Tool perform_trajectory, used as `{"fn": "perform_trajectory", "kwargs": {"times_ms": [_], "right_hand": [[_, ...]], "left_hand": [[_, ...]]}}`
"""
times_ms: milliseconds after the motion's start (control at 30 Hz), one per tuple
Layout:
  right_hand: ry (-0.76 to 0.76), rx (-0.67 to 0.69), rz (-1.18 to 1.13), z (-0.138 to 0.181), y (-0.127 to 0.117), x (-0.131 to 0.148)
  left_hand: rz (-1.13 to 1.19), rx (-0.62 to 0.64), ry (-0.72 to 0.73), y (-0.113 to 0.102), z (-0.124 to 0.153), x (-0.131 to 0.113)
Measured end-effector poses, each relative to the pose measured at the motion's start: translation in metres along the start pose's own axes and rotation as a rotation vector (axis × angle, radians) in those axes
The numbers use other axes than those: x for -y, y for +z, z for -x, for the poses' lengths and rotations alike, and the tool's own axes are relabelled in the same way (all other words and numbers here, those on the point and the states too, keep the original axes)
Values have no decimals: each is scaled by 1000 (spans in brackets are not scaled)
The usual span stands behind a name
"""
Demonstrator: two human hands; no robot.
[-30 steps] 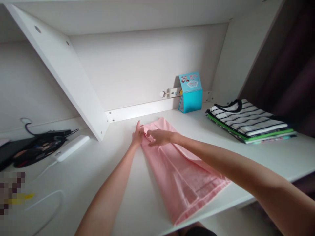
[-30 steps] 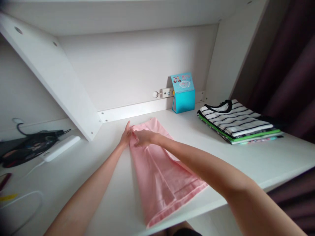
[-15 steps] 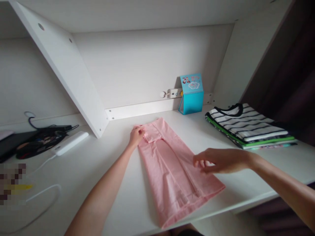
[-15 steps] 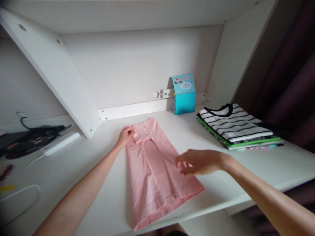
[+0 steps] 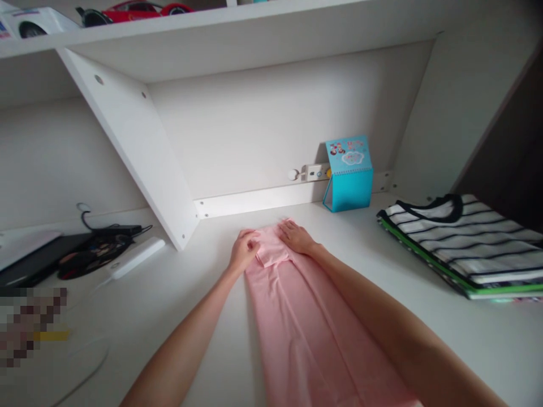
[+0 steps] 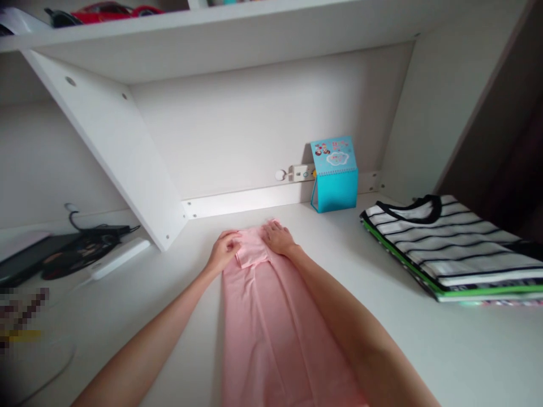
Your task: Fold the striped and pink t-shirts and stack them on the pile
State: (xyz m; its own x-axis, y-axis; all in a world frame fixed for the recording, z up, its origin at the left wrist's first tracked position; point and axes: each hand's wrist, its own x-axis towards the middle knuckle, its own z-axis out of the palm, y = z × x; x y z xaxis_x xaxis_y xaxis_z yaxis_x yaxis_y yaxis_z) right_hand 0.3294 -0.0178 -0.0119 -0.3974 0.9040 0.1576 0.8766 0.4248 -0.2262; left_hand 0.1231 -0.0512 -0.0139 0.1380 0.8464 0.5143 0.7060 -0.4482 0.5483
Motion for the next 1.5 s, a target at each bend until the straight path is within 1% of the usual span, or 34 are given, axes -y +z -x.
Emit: {"fn": "perform_trajectory", "kwargs": {"times_ms": [167,300,367,433,467,533,567,600,633,667,733,767,867,933,1000,1033,1100,1167,1267,1333,1400,1500], "right_hand": [[45,24,-3,0,4,-8],[97,39,-6,-2,5,-9],[122,40,-7,-3,6,-9],[142,37,-7,-3,7,-10],[150,34,-6,-3,8,-10],[163,29,-4,-3,9,-10],[170,26,-2,-3,9,-10],[180,23,0,-2,10,-10],[192,18,3,-2,11,-10],[207,13,6,-2,11,-10],[234,3,14,-2,11,-10],[241,2,18,-2,10,-10],[221,15,31,0,4,-8],[157,47,37,10,-3,-5],[65,102,39,32,-11,-1],[9,133,36,49,-15,2],[-109,172,24,92,-23,6],[-211,193,3,143,-32,10],[-270,232,-42,216,-46,14],[-284,260,-75,252,-55,15],[-306,294,-101,277,-63,14],[-332,323,-140,295,-71,11]], "left_hand": [[34,179,-5,-2,-6,-13],[41,290,-125,-5,-10,-9],[-1,373,-173,-10,-12,-8],[-107,440,-176,-16,-15,-12],[-187,430,-166,-19,-17,-16],[-354,332,-117,-19,-18,-25],[-419,275,-78,-17,-18,-29],[-463,246,-40,-13,-16,-32],[-491,253,-14,-8,-13,-34],[-507,287,-5,-1,-10,-34],[-533,369,-27,11,-2,-30],[-548,390,-42,16,1,-27],[-585,375,-26,22,7,-19],[-598,374,-17,21,8,-16],[-599,388,-18,20,7,-15],[-595,394,-21,20,7,-15],[-584,417,-37,19,6,-16],[-570,450,-63,19,6,-18],[-547,507,-98,17,3,-21],[-544,536,-97,15,1,-28],[-554,547,-66,10,2,-42],[-498,571,27,-4,17,-77]]}}
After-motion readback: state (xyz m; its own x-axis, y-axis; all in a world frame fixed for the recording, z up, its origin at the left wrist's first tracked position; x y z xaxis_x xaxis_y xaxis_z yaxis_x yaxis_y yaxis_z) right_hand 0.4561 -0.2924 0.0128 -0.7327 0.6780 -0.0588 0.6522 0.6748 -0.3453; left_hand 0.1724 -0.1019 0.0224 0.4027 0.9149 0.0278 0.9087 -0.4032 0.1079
